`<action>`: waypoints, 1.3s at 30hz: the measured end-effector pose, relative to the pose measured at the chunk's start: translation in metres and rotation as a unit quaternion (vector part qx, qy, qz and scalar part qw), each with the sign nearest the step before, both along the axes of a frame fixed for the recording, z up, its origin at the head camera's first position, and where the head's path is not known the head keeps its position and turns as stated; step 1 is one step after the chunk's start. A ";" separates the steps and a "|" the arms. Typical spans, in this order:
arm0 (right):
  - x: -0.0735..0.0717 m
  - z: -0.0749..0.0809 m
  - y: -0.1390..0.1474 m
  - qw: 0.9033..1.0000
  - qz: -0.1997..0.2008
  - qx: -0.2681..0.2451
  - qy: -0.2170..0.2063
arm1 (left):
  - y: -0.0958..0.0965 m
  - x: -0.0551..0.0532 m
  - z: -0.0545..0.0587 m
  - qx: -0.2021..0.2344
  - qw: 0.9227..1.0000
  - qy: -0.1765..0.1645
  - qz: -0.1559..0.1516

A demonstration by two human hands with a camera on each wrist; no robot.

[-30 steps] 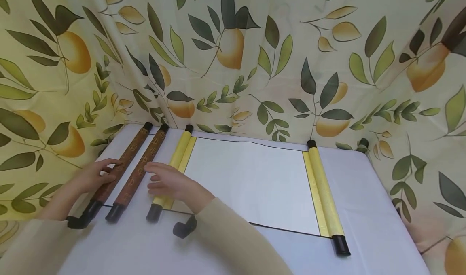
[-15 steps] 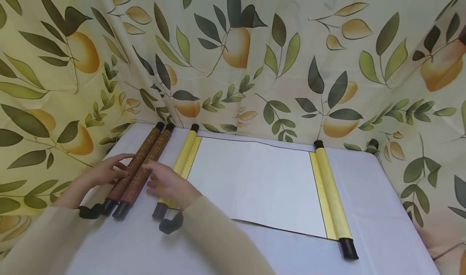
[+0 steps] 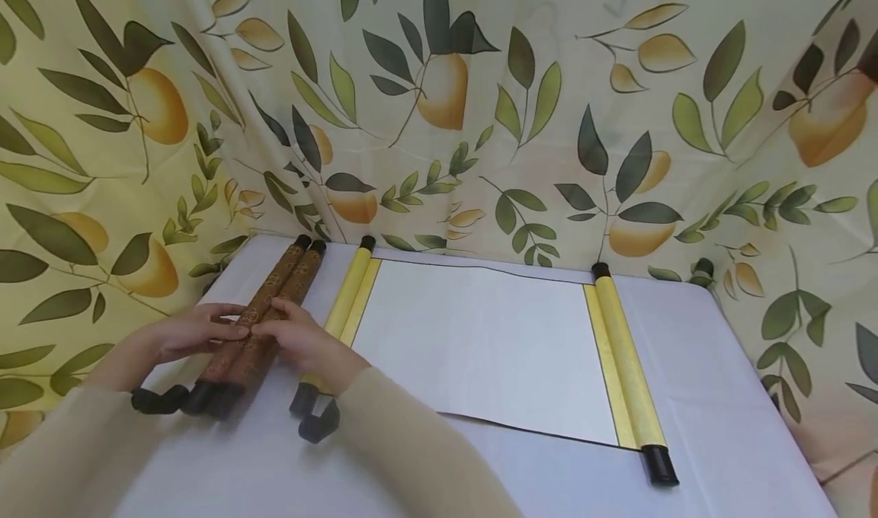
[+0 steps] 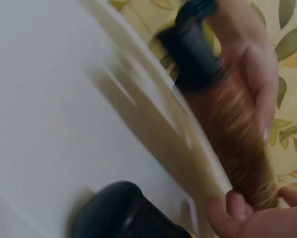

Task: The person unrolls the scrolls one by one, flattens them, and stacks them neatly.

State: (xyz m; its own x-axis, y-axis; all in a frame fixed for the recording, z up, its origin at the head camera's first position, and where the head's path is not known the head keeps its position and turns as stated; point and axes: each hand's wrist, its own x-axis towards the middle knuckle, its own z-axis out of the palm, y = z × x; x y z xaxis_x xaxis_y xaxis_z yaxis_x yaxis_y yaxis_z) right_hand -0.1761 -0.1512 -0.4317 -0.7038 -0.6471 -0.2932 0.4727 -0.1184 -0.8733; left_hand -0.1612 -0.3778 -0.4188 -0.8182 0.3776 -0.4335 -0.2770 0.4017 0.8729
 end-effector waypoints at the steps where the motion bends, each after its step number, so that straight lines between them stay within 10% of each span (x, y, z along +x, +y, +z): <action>1: 0.001 0.000 0.001 1.000 -0.001 0.002 0.013 | 0.001 0.004 0.002 0.011 1.000 0.002 0.006; 11: 0.002 0.004 0.033 0.978 -0.020 0.021 0.207 | 0.047 0.027 0.026 0.066 0.988 0.102 0.097; 21: 0.004 0.013 0.086 0.962 -0.011 0.063 0.266 | 0.096 0.026 0.028 0.069 0.976 0.204 0.021; 39: 0.010 0.007 0.169 0.947 -0.050 0.073 0.309 | 0.174 0.009 0.021 0.067 0.968 0.243 -0.004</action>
State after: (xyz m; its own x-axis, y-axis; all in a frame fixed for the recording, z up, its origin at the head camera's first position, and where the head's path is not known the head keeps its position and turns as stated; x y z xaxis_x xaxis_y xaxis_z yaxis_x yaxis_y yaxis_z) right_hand -0.1660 0.0181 -0.4252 -0.8256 -0.5527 0.1135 -0.1411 0.0075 -0.9900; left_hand -0.1526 -0.2041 -0.3982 -0.9098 0.4114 0.0549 0.1820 0.2766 0.9436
